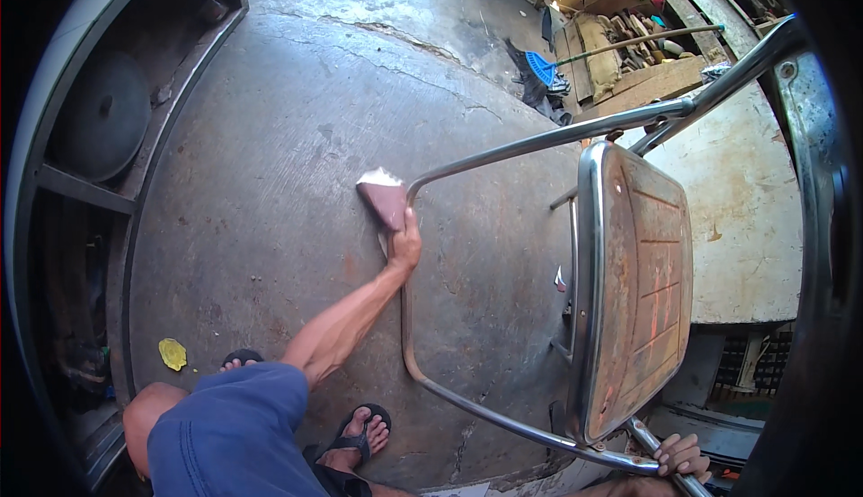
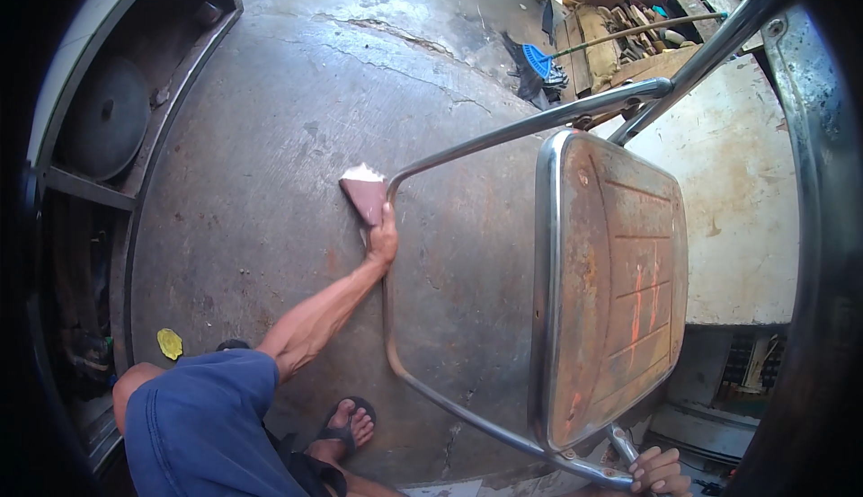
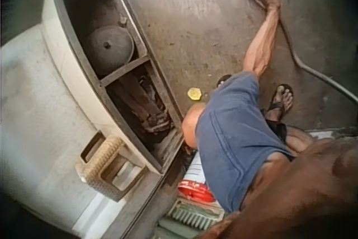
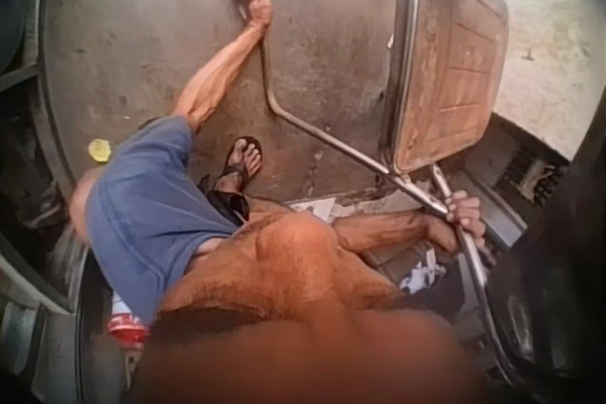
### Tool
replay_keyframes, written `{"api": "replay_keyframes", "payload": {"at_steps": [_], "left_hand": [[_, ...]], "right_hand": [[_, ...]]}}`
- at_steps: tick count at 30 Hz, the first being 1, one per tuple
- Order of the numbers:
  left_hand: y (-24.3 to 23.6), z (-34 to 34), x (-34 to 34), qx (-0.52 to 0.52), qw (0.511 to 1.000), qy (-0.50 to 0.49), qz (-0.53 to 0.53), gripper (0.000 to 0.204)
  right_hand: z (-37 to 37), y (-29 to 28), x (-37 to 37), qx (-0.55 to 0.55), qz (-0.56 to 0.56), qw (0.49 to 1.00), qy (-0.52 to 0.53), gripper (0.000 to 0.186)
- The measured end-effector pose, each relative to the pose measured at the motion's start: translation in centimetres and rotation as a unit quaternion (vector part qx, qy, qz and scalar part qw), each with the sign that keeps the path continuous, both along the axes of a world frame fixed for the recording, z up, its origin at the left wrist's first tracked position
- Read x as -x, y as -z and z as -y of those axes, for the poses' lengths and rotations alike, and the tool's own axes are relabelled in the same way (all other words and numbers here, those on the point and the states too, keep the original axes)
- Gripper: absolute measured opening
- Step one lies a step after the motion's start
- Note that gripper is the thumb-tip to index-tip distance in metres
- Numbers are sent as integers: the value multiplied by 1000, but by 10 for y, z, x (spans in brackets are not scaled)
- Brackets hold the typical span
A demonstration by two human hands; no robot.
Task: The person sands the metal frame of a folding chair using sandpaper, then retrieves a seat cushion from a pile of furniture and places it onto the frame before connecting a pneumatic nail gun to an air compressor.
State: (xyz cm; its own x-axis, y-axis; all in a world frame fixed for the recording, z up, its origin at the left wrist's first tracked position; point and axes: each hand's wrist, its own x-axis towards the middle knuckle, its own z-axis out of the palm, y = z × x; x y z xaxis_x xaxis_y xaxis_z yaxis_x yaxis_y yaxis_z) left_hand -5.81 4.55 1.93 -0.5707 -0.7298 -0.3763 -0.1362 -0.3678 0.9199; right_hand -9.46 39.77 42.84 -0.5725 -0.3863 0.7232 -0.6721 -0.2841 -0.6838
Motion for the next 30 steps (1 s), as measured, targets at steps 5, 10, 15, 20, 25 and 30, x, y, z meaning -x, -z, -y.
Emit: {"api": "replay_keyframes", "payload": {"at_steps": [5,10,15,20,25,30], "left_hand": [[9,6,19,58,995,-36,70,74],[-12,60,50,213,972,-92,-45,84],[-23,61,52,195,976,-46,-88,93],[43,48,48,66,993,-95,3,80],[-69,21,74,372,911,-165,-74,66],[-212,51,109,305,948,22,-83,82]], "right_hand": [[3,-1,-2,-15,-8,1000,-7,40],[2,-1,-5,-7,0,1000,-18,38],[-4,-1,1,-7,8,1000,-21,46],[5,3,4,56,37,997,-32,48],[-6,-2,2,18,11,999,-31,42],[27,-1,-15,79,28,982,167,46]]}}
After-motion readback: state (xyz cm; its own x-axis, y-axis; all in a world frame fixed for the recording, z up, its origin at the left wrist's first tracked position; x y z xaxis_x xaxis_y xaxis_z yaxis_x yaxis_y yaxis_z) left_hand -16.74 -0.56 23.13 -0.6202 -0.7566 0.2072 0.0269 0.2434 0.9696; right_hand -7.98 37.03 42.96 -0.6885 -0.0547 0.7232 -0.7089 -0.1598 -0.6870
